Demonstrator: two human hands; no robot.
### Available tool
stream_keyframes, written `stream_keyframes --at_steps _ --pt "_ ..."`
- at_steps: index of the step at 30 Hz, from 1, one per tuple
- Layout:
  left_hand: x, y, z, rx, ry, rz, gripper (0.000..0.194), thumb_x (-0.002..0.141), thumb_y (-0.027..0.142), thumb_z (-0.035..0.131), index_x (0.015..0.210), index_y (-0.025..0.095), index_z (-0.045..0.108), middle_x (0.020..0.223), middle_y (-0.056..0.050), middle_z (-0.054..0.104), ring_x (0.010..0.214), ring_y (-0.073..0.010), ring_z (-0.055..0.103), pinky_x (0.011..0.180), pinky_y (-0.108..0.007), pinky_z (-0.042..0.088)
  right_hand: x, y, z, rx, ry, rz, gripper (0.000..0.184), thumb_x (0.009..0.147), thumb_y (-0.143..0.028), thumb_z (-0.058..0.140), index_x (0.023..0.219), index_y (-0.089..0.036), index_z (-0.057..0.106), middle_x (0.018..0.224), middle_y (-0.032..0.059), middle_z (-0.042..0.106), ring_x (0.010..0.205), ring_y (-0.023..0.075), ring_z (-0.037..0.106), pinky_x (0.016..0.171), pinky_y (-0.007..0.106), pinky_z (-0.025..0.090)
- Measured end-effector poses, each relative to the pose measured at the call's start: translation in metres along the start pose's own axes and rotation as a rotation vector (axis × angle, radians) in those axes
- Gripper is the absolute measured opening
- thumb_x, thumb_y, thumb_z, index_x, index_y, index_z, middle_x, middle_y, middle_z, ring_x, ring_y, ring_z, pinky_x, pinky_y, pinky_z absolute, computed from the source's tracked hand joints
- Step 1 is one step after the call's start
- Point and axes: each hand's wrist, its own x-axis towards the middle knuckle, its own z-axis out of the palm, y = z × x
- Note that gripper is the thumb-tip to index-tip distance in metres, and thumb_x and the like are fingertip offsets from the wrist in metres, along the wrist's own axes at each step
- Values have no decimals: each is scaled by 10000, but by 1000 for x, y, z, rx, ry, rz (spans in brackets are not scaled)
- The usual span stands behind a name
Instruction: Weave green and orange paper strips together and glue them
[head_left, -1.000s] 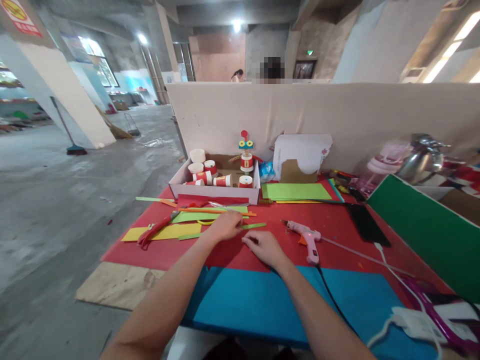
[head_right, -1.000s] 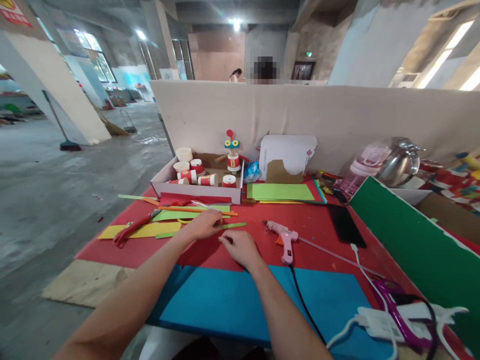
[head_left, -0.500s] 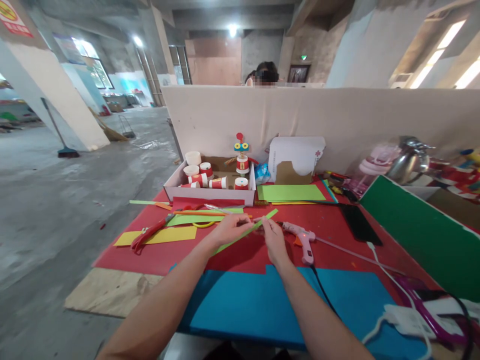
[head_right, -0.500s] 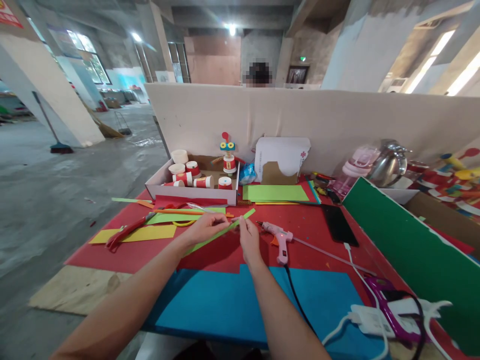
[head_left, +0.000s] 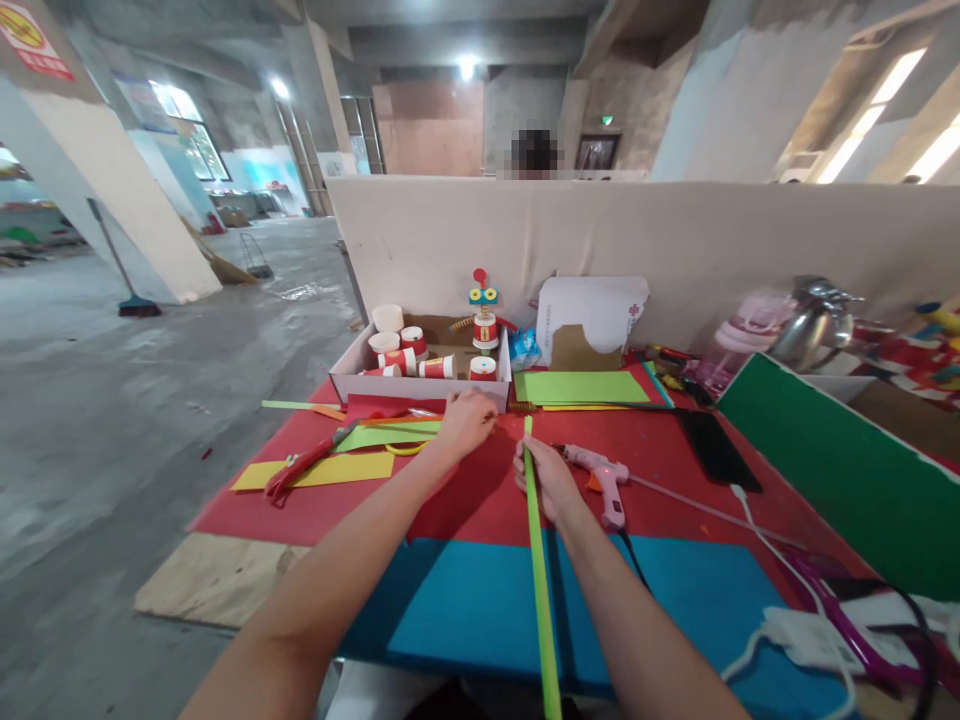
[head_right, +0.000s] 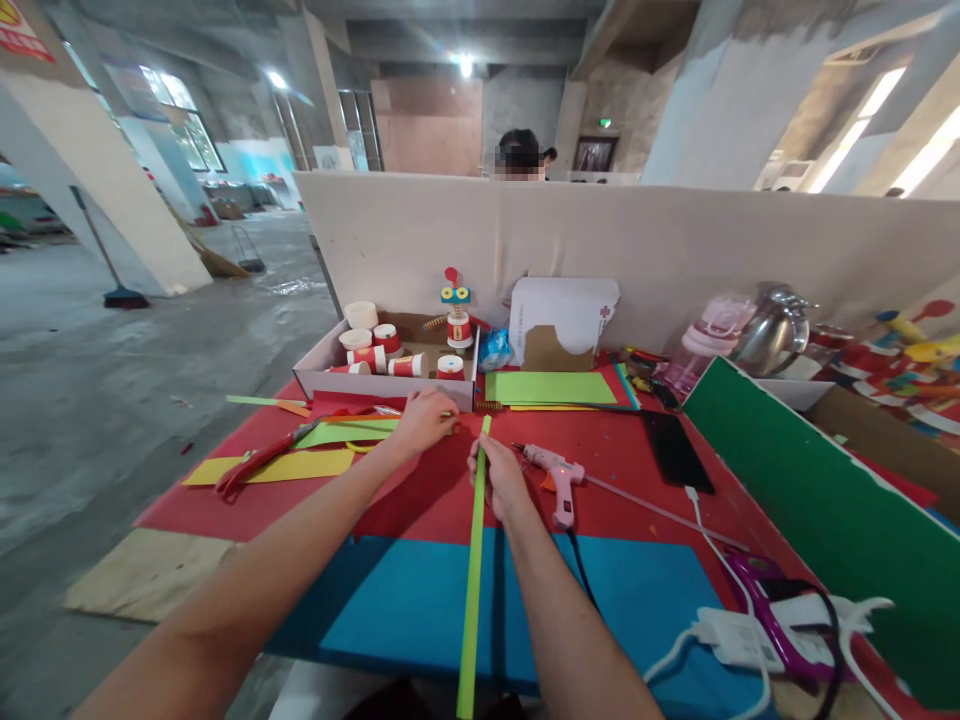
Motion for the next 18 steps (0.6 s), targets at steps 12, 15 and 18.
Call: stream_keyframes --at_steps 12,15,18 --pt "-21 24 -112 -1364 394 -27 208 840 368 573 905 171 565 648 19 631 453 -74 554 448 -180 448 -2 3 2 -92 -12 -64 329 675 -479 679 840 -205 601 522 -46 563 429 101 500 437 227 415" --pt "-33 23 -87 -1454 12 -163 237 796 372 627 835 150 553 594 10 628 372 -73 519 351 -160 394 -1 4 2 -103 1 -75 359 681 -529 648 805 -195 601 470 -54 526 388 89 456 404 216 377" --pt "-39 19 -37 -1449 -204 -423 264 754 360 674 750 136 534 599 -33 652 455 -109 598 408 -177 459 1 5 0 -72 10 -99 345 621 -491 711 745 -187 604 528 -35 556 438 91 489 443 229 414"
